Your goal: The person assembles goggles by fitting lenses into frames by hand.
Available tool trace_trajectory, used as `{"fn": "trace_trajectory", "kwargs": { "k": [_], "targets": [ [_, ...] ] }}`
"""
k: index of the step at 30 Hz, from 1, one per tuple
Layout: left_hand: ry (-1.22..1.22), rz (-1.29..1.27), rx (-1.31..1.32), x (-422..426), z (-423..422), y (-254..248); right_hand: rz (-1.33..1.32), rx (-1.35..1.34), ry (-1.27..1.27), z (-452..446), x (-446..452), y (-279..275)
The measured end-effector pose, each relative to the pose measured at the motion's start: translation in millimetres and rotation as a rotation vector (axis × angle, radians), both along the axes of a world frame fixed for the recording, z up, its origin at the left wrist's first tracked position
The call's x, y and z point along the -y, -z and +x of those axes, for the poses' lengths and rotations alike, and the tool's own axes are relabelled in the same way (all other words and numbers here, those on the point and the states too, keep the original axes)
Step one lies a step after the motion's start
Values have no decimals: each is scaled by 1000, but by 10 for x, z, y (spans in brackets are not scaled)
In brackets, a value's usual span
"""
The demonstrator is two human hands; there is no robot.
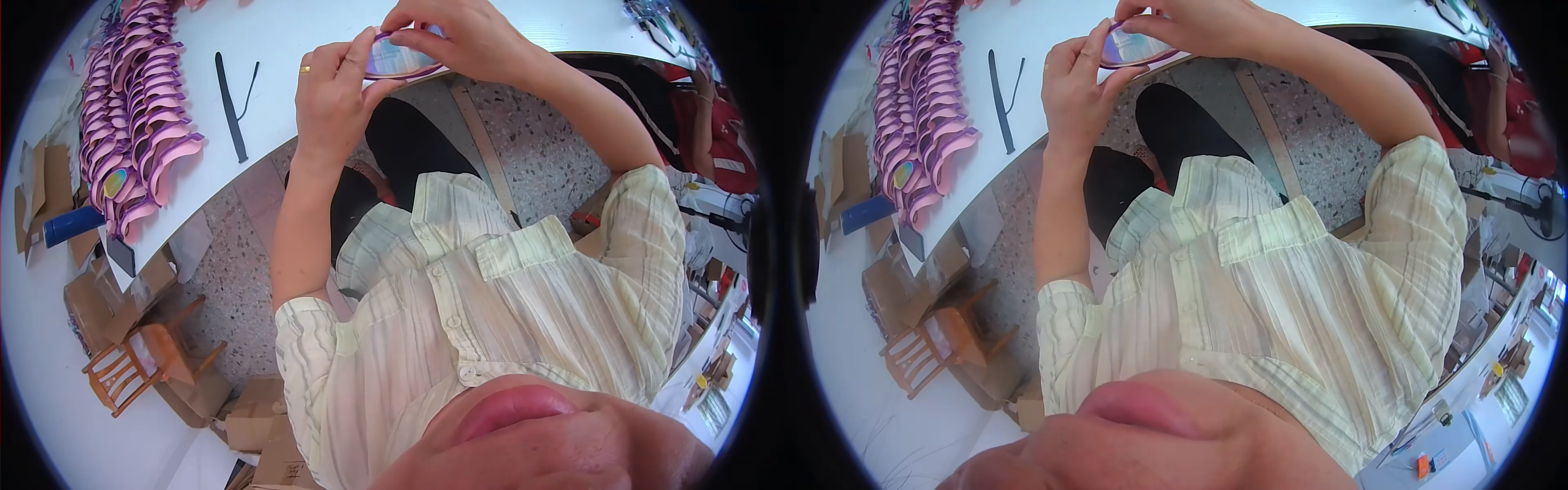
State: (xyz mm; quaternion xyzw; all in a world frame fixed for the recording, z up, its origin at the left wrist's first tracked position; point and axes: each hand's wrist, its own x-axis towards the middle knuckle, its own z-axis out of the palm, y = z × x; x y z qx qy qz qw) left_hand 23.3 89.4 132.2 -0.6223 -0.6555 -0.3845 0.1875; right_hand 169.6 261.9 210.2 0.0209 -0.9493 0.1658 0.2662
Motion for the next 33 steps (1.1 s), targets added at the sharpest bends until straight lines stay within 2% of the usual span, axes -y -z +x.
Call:
{"fn": "trace_trajectory", "kwargs": {
  "k": [3, 9, 14, 18, 21, 22, 28, 32, 33],
  "targets": [
    [8, 32, 27, 37, -74, 63, 40, -3, 122, 176, 6, -92],
    [60, 22, 33, 91, -107, 133, -78, 135, 24, 255, -92, -108],
    [23, -53, 148, 72, -37, 78, -62, 65, 42, 221, -115, -27],
    [29, -15, 186, 37, -35, 101, -134, 52, 13, 248, -231, 143],
    [19, 7, 205, 50, -18, 57, -81, 21, 151, 424, 65, -13],
    [13, 5, 205, 60, -6, 38, -71, 70, 118, 478, -15, 105],
    [-53, -6, 257, 117, 156, 75, 79, -15, 154, 505, -25, 293],
    [-83, -25, 209, 265, 244, 7, -108, 159, 101, 562, 48, 187],
    [-68, -96, 230, 337, 289, -82, -130, 187, 79, 581, 94, 167]
  ]
}}
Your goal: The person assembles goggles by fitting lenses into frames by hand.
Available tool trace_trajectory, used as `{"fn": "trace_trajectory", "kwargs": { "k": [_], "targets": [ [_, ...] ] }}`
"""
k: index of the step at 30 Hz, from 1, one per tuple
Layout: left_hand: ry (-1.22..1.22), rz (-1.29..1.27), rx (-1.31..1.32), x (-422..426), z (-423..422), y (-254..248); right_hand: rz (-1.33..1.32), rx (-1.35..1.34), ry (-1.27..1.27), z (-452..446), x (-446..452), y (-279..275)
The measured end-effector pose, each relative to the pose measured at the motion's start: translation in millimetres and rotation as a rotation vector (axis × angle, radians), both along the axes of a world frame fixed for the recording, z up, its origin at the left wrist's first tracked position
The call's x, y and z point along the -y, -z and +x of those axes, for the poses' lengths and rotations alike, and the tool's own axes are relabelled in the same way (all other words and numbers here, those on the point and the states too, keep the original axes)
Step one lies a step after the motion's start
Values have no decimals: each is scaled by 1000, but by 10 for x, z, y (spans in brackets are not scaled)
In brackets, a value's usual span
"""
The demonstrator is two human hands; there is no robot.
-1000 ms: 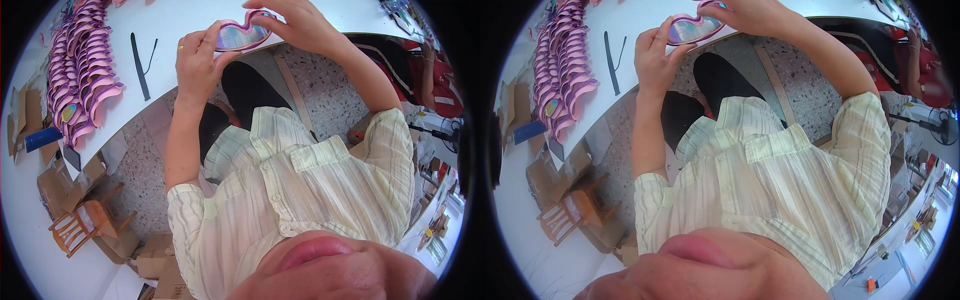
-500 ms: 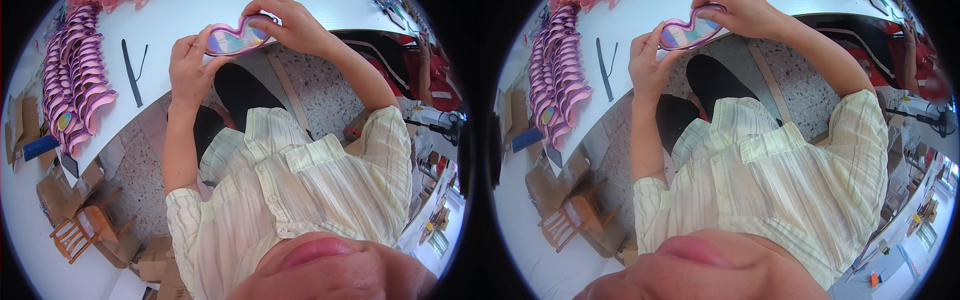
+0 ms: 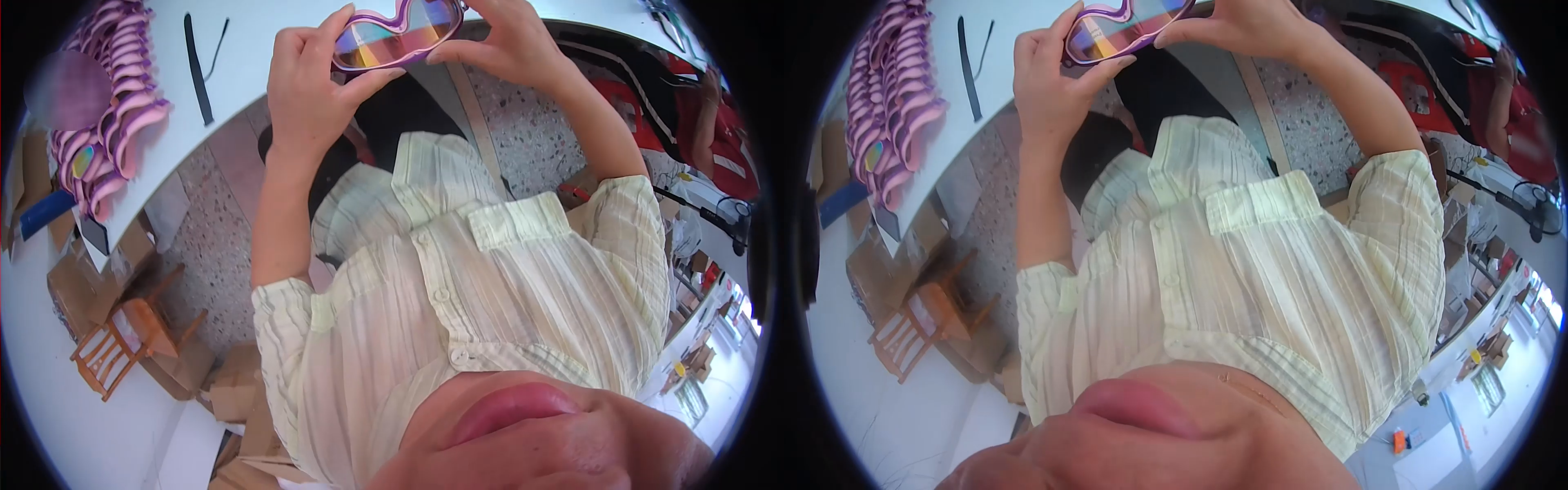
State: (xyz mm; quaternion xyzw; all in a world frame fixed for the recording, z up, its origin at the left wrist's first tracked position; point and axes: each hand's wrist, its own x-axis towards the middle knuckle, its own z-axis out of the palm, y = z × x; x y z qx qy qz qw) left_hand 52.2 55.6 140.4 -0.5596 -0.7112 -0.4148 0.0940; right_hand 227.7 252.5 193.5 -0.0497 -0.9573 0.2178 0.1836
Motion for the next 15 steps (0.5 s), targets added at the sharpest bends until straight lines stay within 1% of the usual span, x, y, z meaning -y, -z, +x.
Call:
{"fn": "trace_trajectory", "kwargs": {
  "k": [2, 3, 6, 9, 12, 13, 15],
  "targets": [
    [44, -126, 34, 156, 55, -187, -41, 34, -43, 14, 101, -27],
    [50, -73, 52, 196, 44, -112, -109, -45, -113, -1, 81, 70],
    [106, 19, 81, 304, 90, -32, -265, -73, -207, -20, 164, 82],
    [118, 89, 147, 358, 163, 37, -346, -86, -221, 25, 250, 115],
    [108, 91, 212, 437, 200, 131, -294, -129, -234, 19, 342, 162],
    [97, 87, 193, 472, 194, 171, -299, -87, -244, 16, 340, 186],
    [80, 77, 158, 527, 177, 248, -282, -86, -245, -8, 387, 177]
  ]
}}
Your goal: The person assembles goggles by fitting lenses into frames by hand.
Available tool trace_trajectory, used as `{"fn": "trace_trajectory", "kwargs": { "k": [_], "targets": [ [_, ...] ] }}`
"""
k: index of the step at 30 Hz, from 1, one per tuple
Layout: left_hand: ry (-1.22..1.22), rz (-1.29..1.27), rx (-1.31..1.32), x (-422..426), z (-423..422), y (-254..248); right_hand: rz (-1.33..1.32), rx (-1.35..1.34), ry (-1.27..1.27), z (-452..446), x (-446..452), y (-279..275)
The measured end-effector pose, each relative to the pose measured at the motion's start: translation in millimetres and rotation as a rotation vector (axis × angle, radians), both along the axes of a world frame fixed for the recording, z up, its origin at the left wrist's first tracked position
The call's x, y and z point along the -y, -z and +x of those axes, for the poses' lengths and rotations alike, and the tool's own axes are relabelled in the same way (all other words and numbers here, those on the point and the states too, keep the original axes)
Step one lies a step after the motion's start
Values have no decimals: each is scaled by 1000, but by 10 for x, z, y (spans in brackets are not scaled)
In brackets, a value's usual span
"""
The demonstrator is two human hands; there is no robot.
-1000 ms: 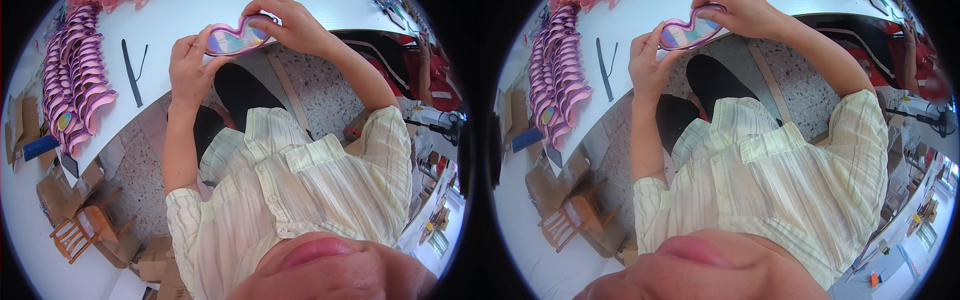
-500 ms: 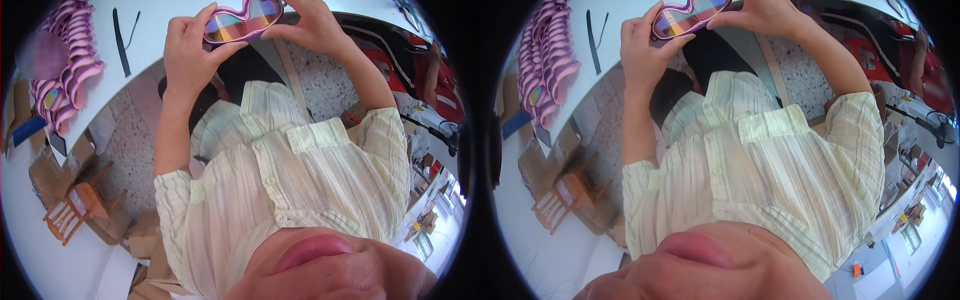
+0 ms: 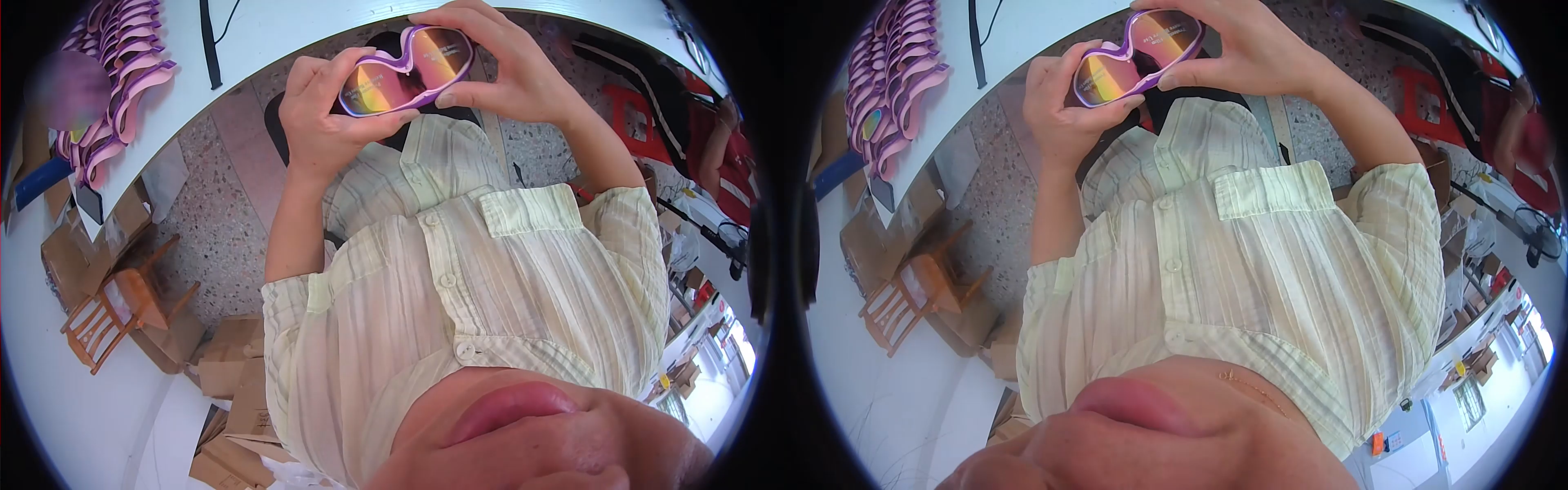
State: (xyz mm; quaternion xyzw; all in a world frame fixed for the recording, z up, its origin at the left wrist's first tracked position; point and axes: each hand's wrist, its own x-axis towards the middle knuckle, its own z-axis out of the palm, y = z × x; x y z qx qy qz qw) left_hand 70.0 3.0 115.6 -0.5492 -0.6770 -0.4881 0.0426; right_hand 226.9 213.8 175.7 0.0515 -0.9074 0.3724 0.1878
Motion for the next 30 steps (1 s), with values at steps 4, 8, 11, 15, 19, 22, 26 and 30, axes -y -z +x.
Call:
{"fn": "trace_trajectory", "kwargs": {
  "k": [4, 8, 11, 15, 19, 22, 26, 30],
  "targets": [
    [-13, 33, -23, 27, 41, 15, 15, 47, -25, 0, 13, -33],
    [-17, -5, 77, 67, 116, 82, 51, -21, -30, 27, 41, 102],
    [-3, -32, 91, 73, 116, 120, 4, 78, 15, 82, 65, 233],
    [2, -33, 63, 91, 134, 152, -101, 157, -13, 29, 91, -79],
    [25, -53, 32, 127, 116, 120, -117, 124, -73, -106, -49, -104],
    [99, -44, 40, 138, 57, 97, -63, 214, -208, -146, -210, -216],
    [180, -23, 35, 122, -15, 83, 164, 141, -408, -284, -277, -340],
    [170, -70, 55, 124, -31, 76, 655, 5, -413, -293, -153, -363]
  ]
}}
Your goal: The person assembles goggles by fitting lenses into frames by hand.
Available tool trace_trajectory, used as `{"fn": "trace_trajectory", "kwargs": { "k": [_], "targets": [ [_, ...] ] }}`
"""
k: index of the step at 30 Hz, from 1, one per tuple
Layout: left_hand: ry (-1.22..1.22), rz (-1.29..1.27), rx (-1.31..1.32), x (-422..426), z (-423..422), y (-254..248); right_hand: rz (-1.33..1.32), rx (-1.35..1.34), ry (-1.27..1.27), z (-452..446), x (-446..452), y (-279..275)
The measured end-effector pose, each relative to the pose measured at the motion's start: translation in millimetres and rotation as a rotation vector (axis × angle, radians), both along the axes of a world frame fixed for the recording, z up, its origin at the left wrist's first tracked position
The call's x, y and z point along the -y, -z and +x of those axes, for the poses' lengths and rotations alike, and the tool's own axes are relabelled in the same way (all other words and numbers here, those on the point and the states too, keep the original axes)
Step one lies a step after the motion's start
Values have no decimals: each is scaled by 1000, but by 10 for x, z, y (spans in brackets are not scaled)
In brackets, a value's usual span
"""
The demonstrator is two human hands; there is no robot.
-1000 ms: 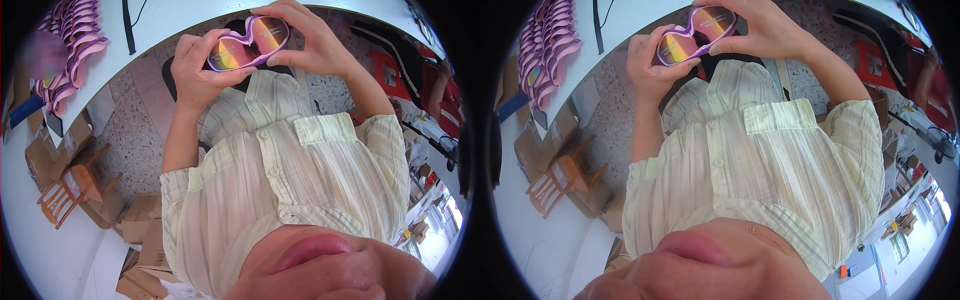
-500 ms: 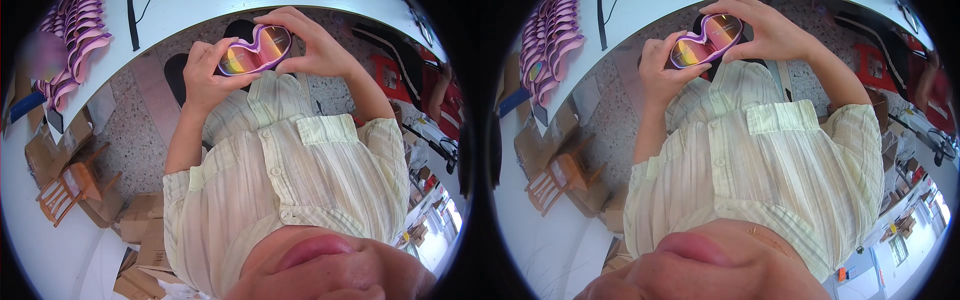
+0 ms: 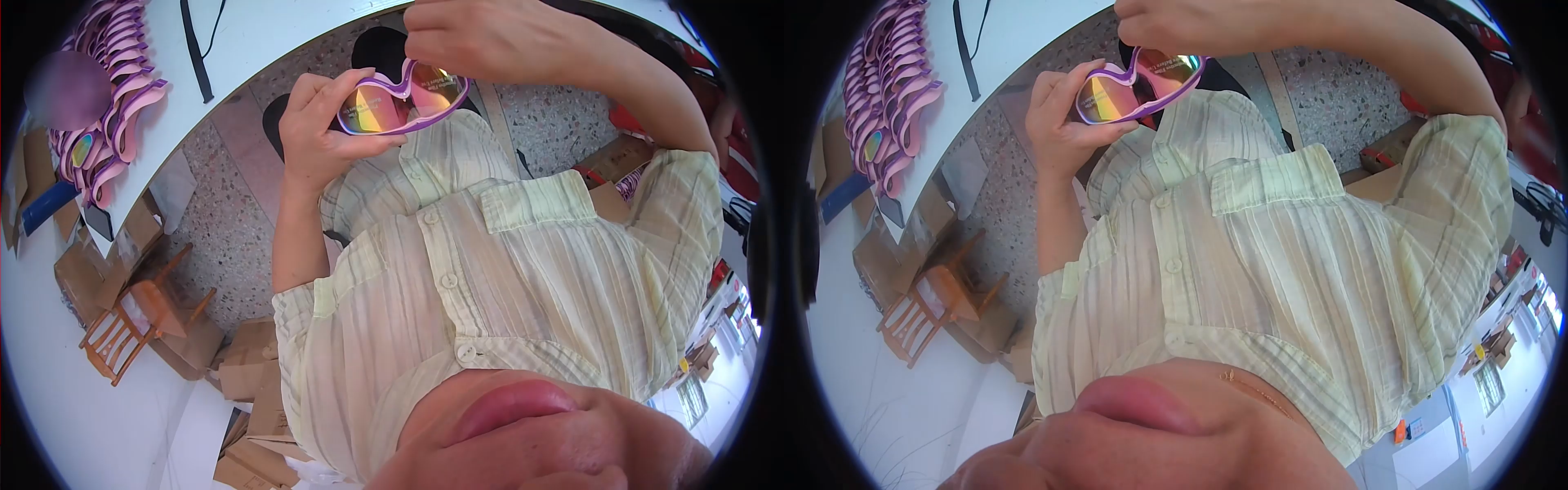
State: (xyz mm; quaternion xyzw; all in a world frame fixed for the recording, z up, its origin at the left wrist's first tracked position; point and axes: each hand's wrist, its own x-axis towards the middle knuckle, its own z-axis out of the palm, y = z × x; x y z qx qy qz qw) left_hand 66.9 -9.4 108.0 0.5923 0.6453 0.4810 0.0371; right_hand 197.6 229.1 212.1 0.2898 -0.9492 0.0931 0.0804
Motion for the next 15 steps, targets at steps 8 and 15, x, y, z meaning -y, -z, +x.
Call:
{"fn": "trace_trajectory", "kwargs": {
  "k": [8, 15],
  "targets": [
    [-6, -36, 95, -68, -19, 18, -33, -116, 35, -2, 5, 75],
    [19, -106, 70, -16, -97, -80, -678, 522, 262, -17, -180, 67]
  ]
}}
